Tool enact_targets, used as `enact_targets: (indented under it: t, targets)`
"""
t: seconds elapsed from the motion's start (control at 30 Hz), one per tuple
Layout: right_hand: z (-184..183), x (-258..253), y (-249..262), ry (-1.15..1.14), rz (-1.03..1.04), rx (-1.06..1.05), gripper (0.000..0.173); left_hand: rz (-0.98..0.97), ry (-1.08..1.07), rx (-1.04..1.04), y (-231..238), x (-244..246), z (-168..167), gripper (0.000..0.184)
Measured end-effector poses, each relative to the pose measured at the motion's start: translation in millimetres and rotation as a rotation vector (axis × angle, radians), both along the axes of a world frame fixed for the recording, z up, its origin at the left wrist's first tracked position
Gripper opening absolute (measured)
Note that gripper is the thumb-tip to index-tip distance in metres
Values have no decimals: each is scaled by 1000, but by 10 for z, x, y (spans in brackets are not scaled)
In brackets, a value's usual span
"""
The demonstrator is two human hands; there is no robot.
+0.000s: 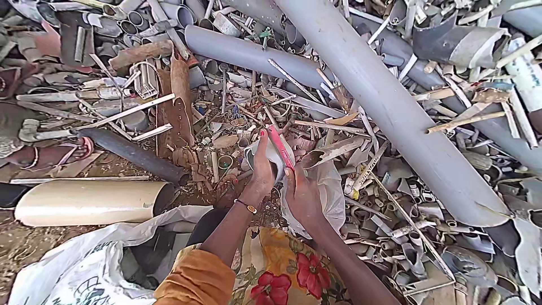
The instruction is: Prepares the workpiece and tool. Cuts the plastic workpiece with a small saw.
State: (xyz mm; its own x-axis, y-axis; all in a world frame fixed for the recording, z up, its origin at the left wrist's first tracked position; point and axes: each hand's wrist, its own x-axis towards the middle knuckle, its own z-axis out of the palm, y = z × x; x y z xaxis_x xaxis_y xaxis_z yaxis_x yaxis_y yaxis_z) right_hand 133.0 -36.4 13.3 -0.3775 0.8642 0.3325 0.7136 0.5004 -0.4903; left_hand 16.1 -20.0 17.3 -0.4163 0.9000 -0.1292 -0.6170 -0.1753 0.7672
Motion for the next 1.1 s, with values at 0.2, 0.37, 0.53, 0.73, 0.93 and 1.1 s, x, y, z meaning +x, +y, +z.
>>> enact_targets:
  t: [0.2, 0.37, 0.53, 0.73, 0.93, 1.1]
  targets:
    - [83, 94, 204, -2, -139, -107, 36, 33, -8, -35, -48, 139, 86, 64]
    - [15, 80, 160, 57, -143, 55, 36, 58, -27, -107, -60, 123, 109, 62]
    - [53, 120, 187, 19, -162, -31, 35, 65, -77, -81, 4, 183, 93, 63]
    - [-12, -27, -109, -6, -62, -129, 36, 116, -210, -75, 96, 145, 34, 68]
    - [38, 67, 68, 185, -59, -57, 36, 60, -98, -120, 39, 145, 96, 65]
    - [-18, 68, 97, 57, -93, -6, 37, 75, -62, -138, 63, 152, 71, 63]
